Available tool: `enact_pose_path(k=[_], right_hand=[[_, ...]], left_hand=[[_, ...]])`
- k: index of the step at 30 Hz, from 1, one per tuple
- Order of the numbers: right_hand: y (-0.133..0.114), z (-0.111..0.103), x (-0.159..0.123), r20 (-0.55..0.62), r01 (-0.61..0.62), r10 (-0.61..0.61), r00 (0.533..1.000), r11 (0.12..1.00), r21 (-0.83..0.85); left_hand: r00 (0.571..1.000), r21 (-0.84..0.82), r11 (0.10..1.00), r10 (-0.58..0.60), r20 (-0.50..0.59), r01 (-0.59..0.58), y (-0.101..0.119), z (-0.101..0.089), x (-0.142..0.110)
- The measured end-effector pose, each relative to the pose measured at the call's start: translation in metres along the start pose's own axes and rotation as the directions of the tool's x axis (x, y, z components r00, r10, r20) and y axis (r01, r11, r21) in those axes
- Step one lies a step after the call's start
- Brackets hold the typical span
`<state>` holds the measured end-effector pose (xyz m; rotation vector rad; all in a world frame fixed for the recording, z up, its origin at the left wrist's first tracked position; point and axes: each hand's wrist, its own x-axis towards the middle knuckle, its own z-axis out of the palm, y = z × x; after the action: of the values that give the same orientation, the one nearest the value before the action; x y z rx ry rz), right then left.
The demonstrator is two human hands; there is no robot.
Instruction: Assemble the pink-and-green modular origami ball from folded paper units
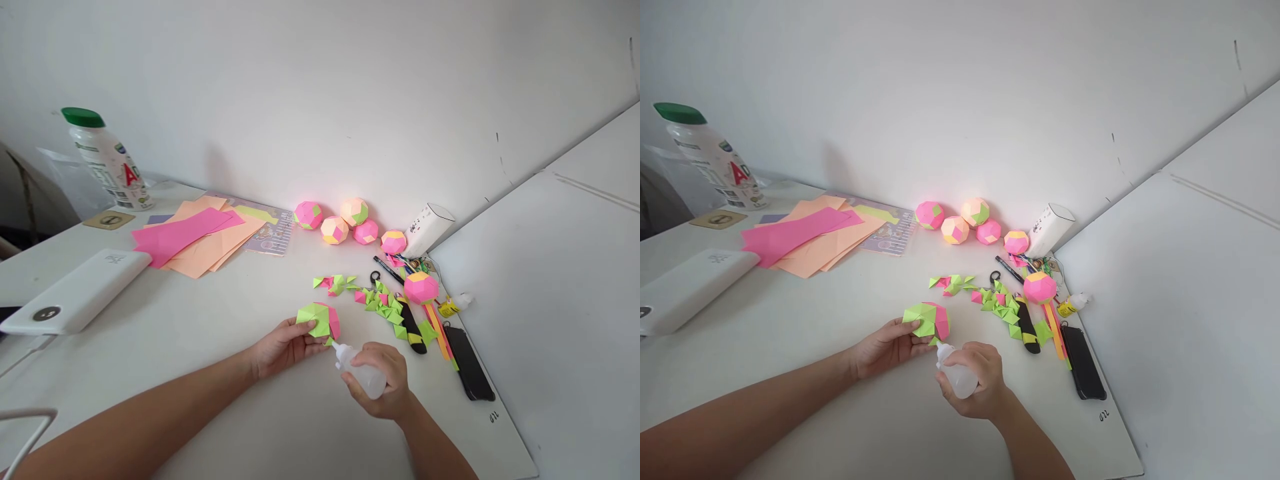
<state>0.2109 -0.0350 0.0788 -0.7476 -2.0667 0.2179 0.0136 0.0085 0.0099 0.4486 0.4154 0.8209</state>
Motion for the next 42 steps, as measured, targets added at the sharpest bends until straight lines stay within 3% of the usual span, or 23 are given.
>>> enact_pose_path(k=[9,17,42], right_hand=[[0.0014,0.0045,-0.0040,0.012,-0.003,0.002,1.000,0.999,0.038],[0.0018,0.0011,-0.0038,-0.020,-0.049,0.049,0.999,0.998,-0.038],[0.0009,0.0036,-0.0042,-0.018,-0.019,0.020,1.000,1.000,0.024]], left_hand=[[1.000,0.008,1.000,-0.007,-0.030,0.007,-0.0010,-0.0019,0.0007],[1.000,0.004,1.000,-0.004,-0.020,0.004,-0.0016,-0.0016,0.0000],[1.000,0.019,1.000,-0.010,-0.012,0.010,-0.0015,-0.0032,0.0011]])
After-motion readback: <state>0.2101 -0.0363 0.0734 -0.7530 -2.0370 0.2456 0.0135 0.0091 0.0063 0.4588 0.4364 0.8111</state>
